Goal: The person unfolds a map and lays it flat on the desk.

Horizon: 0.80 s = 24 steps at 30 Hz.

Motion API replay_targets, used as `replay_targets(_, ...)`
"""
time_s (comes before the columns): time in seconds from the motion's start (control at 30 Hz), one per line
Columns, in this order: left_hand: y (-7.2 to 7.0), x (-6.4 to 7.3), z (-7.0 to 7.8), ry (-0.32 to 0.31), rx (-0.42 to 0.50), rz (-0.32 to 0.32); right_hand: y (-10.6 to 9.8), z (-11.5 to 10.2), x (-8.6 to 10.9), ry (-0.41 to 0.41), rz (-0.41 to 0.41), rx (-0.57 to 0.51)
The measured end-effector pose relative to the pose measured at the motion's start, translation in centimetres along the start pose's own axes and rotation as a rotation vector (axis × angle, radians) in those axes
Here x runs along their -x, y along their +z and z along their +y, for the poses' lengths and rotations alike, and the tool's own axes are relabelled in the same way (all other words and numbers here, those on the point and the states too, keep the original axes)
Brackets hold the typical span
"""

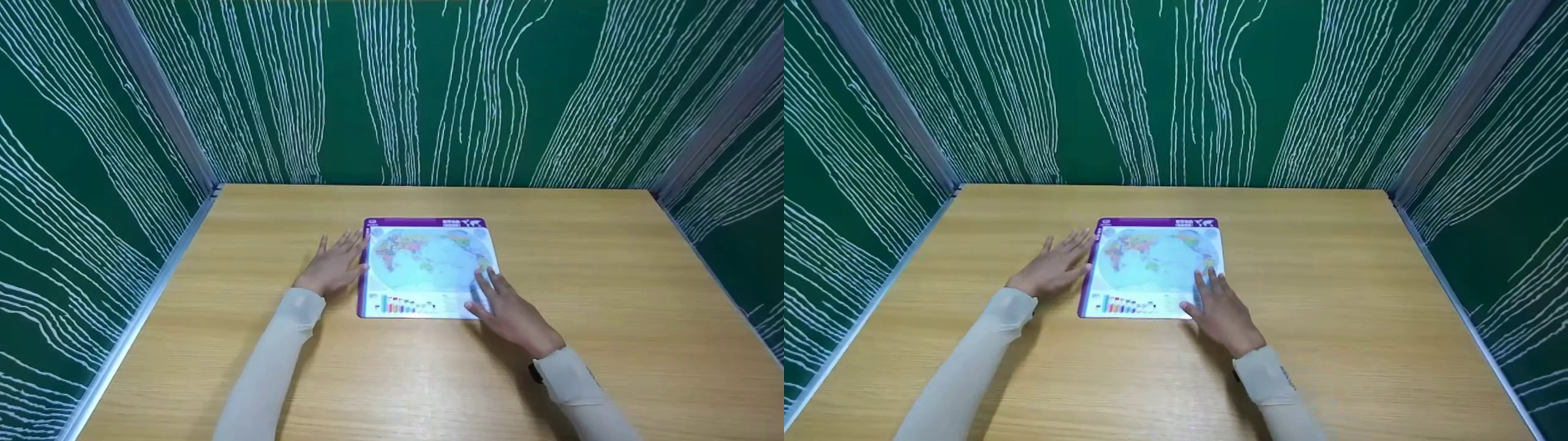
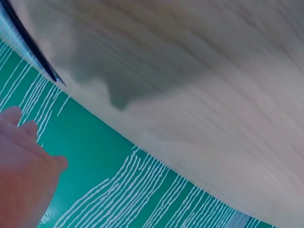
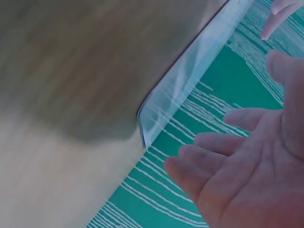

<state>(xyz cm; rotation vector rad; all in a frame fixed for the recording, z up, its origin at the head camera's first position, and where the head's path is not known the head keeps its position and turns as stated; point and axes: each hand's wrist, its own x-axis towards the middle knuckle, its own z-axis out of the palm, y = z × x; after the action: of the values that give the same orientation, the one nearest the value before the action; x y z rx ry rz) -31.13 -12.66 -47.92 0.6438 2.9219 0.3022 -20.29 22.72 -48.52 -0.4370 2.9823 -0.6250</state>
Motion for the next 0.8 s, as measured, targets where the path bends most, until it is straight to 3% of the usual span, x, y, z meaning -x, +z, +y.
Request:
replay_targets(0.27, 0.4, -0.3, 0.7, 0.023, 0.007, -0.117, 0.8, -0.2, 0.2, 0.029, -0.08, 0.009)
replay_targets(0.8, 1.1, -0.1, 1.3, 0.002, 0.064, -0.199, 1.0, -0.6, 0.4, -0.026, -0.11, 0.088)
